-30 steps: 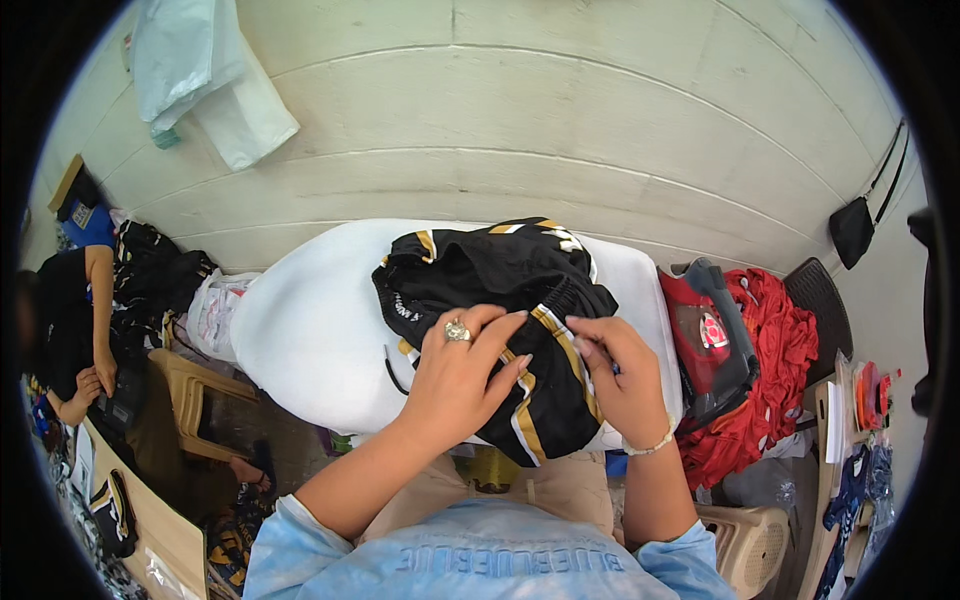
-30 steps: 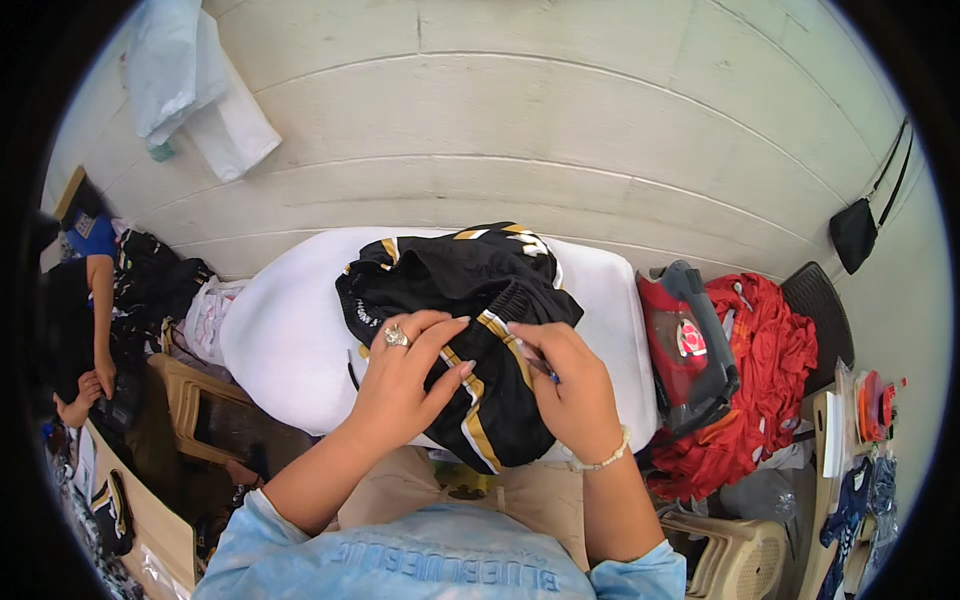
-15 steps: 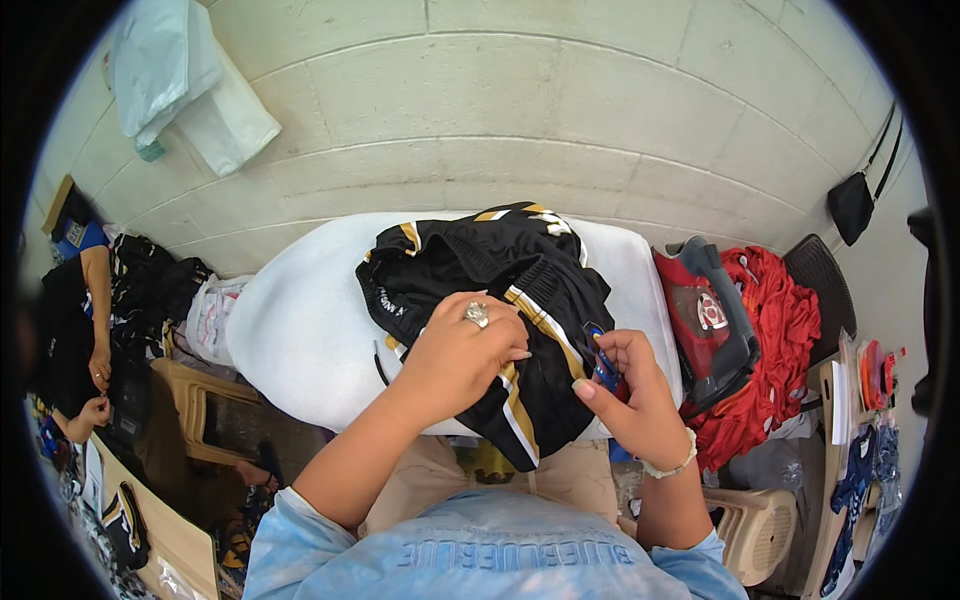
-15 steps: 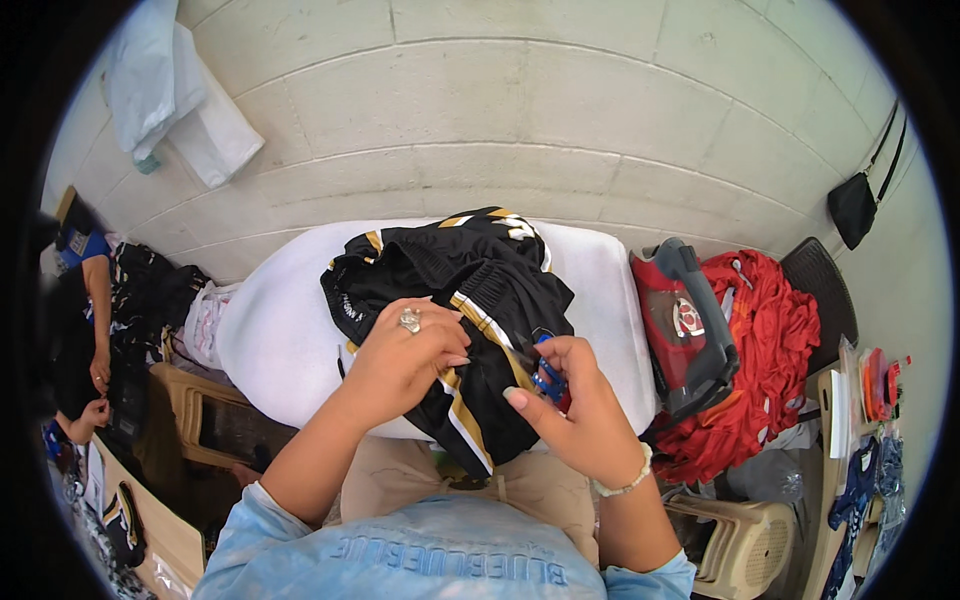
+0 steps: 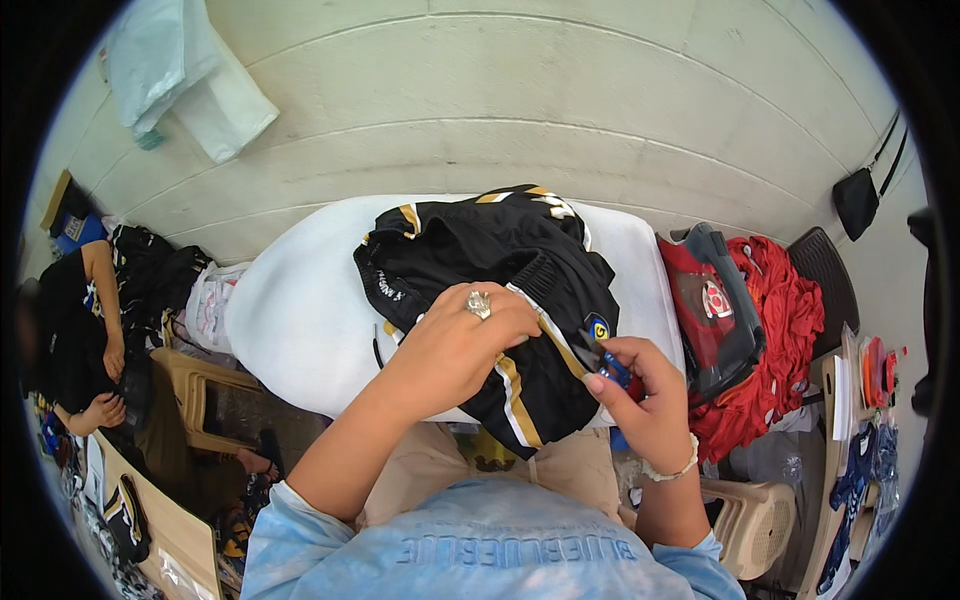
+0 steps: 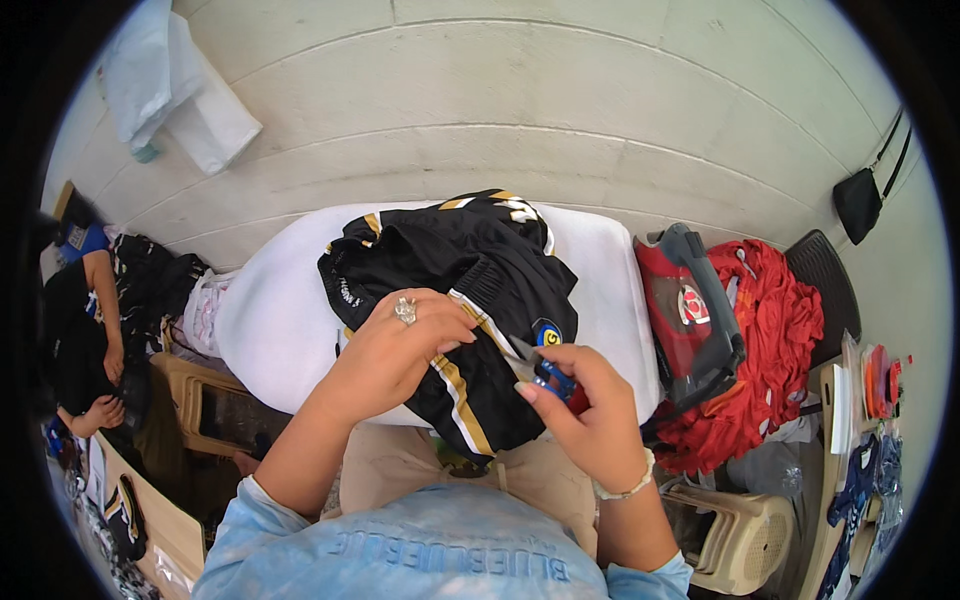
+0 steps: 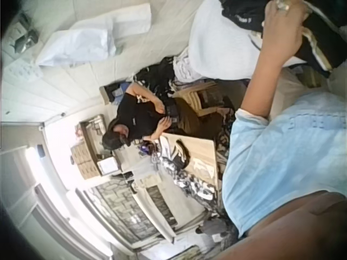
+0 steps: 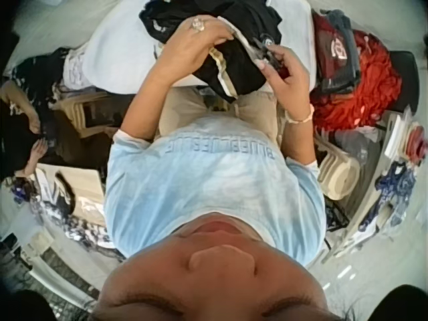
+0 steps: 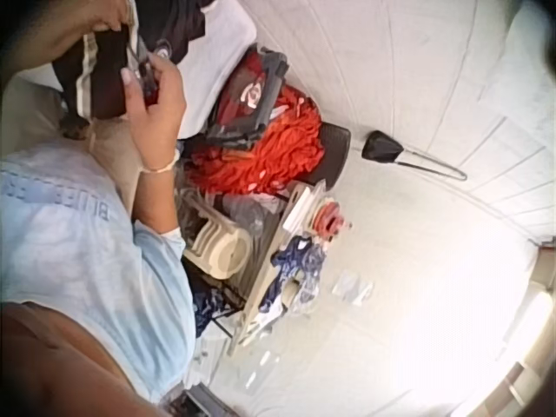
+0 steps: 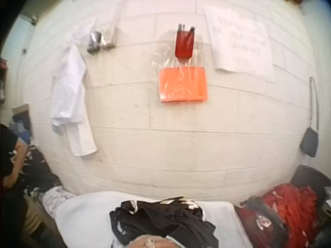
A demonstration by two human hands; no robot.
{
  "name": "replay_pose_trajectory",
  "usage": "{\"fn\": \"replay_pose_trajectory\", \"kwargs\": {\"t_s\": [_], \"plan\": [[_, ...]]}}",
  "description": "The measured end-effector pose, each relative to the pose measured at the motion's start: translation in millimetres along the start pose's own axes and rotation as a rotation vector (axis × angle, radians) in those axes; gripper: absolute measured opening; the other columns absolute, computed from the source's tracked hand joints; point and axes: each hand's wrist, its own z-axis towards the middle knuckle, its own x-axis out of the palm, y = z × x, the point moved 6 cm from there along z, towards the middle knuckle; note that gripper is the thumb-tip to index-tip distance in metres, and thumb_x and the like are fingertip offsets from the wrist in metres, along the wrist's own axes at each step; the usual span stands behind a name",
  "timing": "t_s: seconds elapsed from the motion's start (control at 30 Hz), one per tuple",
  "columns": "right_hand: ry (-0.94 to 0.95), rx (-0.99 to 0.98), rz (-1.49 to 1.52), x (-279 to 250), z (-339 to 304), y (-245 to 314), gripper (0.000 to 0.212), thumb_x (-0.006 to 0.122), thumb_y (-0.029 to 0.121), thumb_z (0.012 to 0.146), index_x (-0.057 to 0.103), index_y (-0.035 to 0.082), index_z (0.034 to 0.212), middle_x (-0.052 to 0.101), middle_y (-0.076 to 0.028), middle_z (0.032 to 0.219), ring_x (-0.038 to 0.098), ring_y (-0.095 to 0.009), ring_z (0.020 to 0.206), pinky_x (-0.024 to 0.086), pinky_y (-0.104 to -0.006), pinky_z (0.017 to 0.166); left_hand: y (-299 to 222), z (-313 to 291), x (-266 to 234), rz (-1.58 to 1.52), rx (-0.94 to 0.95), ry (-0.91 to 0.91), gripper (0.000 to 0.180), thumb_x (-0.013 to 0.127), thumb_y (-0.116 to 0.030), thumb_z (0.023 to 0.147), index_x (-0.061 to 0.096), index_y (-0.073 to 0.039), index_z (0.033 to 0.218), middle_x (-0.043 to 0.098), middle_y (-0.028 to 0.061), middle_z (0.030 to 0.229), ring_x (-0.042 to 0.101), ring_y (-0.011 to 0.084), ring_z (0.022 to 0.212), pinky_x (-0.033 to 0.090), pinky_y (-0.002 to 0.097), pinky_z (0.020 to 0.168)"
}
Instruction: The person uses a small knife to cut off tags and loose threads from a pair of black athletic shorts with gold stripes. They repeatedly flip the garment to access different areas, including the waistband and leg openings, and remove small fabric pieces.
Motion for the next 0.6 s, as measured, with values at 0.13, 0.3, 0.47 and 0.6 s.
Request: {"fn": "replay_pose_trajectory", "kwargs": {"t_s": [0.13,0.3,0.47,0.6], "plan": [[-0.131,0.031,0.123,-13,-4,-8,0.032,0.081,0.008,0.088,0.067,-0.001,0.115,0.064,-0.004,0.092,0.056,-0.010,0.082,0.047,-0.0243,0.073,-19,-4,19,0.189,0.023,0.153,0.017,0.075,-0.016,0.084,0.067,-0.010,0.097,0.067,0.0037,0.118,0.056,0.0283,0.125,0.037,0.0497,0.111],[-0.048,0.026,0.052,-14,-5,-4,0.034,0.082,0.007,0.086,0.069,0.000,0.117,0.065,-0.004,0.094,0.056,-0.009,0.081,0.047,-0.0238,0.073,-25,-4,24,0.318,0.006,0.213,0.016,0.077,-0.022,0.084,0.069,-0.010,0.092,0.065,0.0021,0.121,0.052,0.0267,0.128,0.031,0.0539,0.114],[0.094,-0.074,-0.028,-7,-6,4,0.039,0.085,0.006,0.079,0.073,0.003,0.116,0.067,-0.005,0.096,0.061,-0.012,0.082,0.046,-0.0245,0.072,-12,-6,9,0.074,-0.101,0.247,0.011,0.071,-0.017,0.090,0.070,-0.007,0.094,0.067,0.0028,0.114,0.055,0.0289,0.121,0.033,0.0516,0.112],[0.095,-0.057,-0.034,-4,-6,4,0.041,0.087,0.007,0.078,0.072,0.002,0.117,0.068,-0.007,0.095,0.062,-0.014,0.080,0.047,-0.0261,0.071,-8,-9,8,0.070,-0.155,0.279,0.006,0.071,-0.013,0.090,0.068,-0.008,0.090,0.067,0.0031,0.114,0.057,0.0269,0.121,0.032,0.0516,0.113]]}}
